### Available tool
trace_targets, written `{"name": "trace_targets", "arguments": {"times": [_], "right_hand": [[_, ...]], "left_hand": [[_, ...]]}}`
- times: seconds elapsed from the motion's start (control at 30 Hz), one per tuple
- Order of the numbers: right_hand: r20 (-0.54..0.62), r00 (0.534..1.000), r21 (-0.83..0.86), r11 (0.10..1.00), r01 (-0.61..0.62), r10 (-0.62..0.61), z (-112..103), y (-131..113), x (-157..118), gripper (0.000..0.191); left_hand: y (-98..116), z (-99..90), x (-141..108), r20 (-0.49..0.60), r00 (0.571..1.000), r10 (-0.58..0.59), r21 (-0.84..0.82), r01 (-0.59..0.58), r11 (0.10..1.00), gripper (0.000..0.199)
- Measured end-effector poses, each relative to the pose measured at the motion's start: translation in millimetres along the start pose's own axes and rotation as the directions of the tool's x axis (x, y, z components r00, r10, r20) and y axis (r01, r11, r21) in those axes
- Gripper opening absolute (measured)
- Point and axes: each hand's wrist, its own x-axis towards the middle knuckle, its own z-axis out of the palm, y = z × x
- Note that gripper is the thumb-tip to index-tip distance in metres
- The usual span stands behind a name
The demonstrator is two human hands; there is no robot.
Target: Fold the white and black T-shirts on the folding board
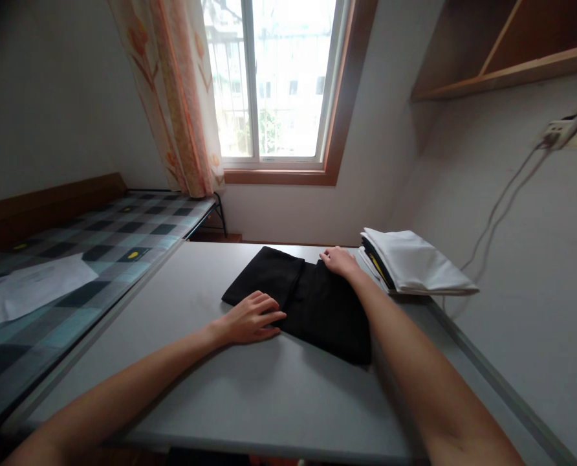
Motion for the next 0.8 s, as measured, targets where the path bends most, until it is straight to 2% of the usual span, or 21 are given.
{"name": "trace_targets", "arguments": {"times": [0.07,0.13,0.3,0.43,0.6,0.7,0.8], "right_hand": [[0.073,0.997,0.031,0.999,-0.024,0.021,5.9,18.1,-0.7,0.039],[0.095,0.995,0.068,0.998,-0.01,0.003,13.5,27.8,-3.2,0.039],[0.033,0.999,0.07,0.998,-0.005,0.003,26.6,26.0,-12.0,0.032],[0.001,1.0,0.043,0.999,-0.023,0.023,24.4,15.7,-15.2,0.032],[-0.095,0.995,0.052,0.998,-0.033,0.038,16.9,-0.9,-16.1,0.035],[-0.062,0.998,0.011,1.0,-0.024,0.024,21.7,-9.6,-17.0,0.036],[-0.029,0.999,-0.086,0.996,-0.019,0.017,29.8,-14.8,-18.8,0.034]], "left_hand": [[11.2,5.5,18.7,-0.009,0.998,0.06,-0.018,-0.061,0.998,0.034],[20.4,10.4,35.9,-0.022,0.994,0.105,-0.019,-0.106,0.994,0.034],[31.7,19.4,57.5,0.002,0.986,0.166,0.005,-0.166,0.986,0.032],[30.9,20.9,56.6,-0.007,0.988,0.154,-0.001,-0.154,0.988,0.027],[20.8,10.4,49.7,-0.014,0.993,0.116,0.0,-0.116,0.993,0.024],[15.5,5.9,42.9,0.009,0.988,0.151,0.073,-0.151,0.986,0.023],[15.2,8.6,36.0,0.05,0.985,0.165,0.07,-0.168,0.983,0.022]]}}
